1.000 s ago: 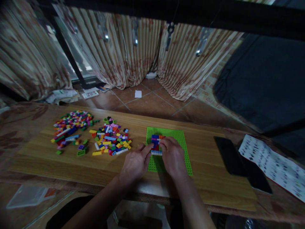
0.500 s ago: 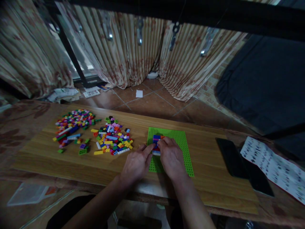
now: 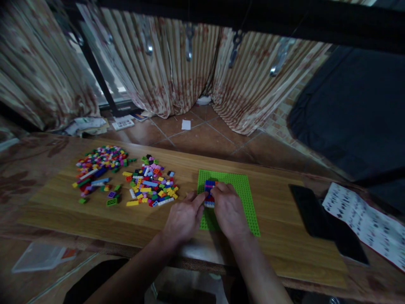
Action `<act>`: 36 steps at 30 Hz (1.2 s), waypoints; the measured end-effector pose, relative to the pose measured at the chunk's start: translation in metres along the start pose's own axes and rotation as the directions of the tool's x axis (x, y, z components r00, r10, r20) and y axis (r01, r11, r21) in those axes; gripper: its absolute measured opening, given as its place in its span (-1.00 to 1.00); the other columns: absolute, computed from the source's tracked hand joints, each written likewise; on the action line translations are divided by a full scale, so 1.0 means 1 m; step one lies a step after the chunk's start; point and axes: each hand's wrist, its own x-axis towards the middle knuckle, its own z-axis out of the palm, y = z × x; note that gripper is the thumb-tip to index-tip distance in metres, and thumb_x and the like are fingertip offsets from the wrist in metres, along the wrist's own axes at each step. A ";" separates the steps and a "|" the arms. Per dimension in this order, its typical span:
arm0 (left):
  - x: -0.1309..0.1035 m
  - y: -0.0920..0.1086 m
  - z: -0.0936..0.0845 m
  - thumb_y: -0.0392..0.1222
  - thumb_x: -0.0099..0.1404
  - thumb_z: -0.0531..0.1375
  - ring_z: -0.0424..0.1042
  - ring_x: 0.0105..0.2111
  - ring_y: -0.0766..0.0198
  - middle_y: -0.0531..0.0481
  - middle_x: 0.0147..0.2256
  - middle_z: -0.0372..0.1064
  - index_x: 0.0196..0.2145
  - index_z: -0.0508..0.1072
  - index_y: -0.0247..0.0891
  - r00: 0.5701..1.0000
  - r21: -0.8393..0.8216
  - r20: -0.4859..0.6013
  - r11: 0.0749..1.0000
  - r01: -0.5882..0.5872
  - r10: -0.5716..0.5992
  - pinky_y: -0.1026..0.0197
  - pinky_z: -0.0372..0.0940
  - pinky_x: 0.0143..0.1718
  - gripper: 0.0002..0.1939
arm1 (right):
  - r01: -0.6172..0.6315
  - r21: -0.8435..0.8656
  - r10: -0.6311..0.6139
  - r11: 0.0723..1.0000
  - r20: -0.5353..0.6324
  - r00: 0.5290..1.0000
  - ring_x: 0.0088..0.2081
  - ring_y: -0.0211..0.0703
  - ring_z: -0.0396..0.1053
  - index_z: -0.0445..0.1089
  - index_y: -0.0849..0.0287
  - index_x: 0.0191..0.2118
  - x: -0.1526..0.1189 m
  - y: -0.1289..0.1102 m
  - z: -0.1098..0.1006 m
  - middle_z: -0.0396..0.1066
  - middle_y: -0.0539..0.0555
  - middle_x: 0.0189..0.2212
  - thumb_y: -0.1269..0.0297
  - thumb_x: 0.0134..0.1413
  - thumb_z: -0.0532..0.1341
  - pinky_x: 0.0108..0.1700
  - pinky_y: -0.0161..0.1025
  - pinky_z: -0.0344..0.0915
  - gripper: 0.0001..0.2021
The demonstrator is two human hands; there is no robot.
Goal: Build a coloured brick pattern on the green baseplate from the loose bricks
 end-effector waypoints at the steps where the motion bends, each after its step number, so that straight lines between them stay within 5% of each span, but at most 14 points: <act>1: 0.000 0.000 0.000 -0.21 0.40 -0.08 0.46 -0.28 0.19 -0.05 -0.14 0.37 0.16 0.19 -0.09 1.000 0.001 0.002 1.000 -0.001 0.001 0.19 0.38 -0.30 -0.61 | 0.007 -0.009 -0.007 1.000 0.002 1.000 -0.26 -0.09 0.27 0.42 0.17 -0.37 0.000 0.001 0.000 0.38 0.09 -0.33 0.45 0.22 0.02 -0.18 -0.20 0.21 -0.75; 22: 0.003 0.001 0.001 -0.19 0.39 -0.08 0.46 -0.23 0.16 -0.10 -0.10 0.37 0.15 0.21 -0.11 1.000 -0.035 0.020 0.999 -0.013 0.013 0.18 0.38 -0.26 -0.60 | 0.180 -0.212 -0.137 0.960 0.205 0.969 -0.24 -0.05 0.30 0.42 0.24 -0.34 0.011 -0.003 -0.016 0.38 0.15 -0.32 0.58 0.12 0.06 -0.18 -0.17 0.26 -0.78; 32: 0.004 0.001 0.001 -0.17 0.40 -0.08 0.47 -0.28 0.18 -0.06 -0.15 0.38 0.13 0.22 -0.09 1.000 -0.033 0.015 0.999 -0.010 0.011 0.20 0.37 -0.31 -0.63 | 0.087 -0.010 -0.085 0.996 0.144 0.986 -0.24 -0.18 0.34 0.43 0.23 -0.30 0.011 0.021 -0.017 0.41 0.11 -0.30 0.44 0.27 -0.01 -0.16 -0.29 0.27 -0.74; 36: 0.004 0.001 0.000 -0.16 0.40 -0.09 0.46 -0.27 0.19 -0.08 -0.14 0.38 0.13 0.23 -0.09 0.999 -0.037 0.040 0.999 0.013 -0.012 0.22 0.36 -0.29 -0.62 | 0.120 -0.067 -0.104 0.991 0.198 0.975 -0.23 -0.17 0.34 0.43 0.21 -0.30 0.011 0.017 -0.021 0.40 0.10 -0.31 0.45 0.24 0.03 -0.16 -0.29 0.26 -0.77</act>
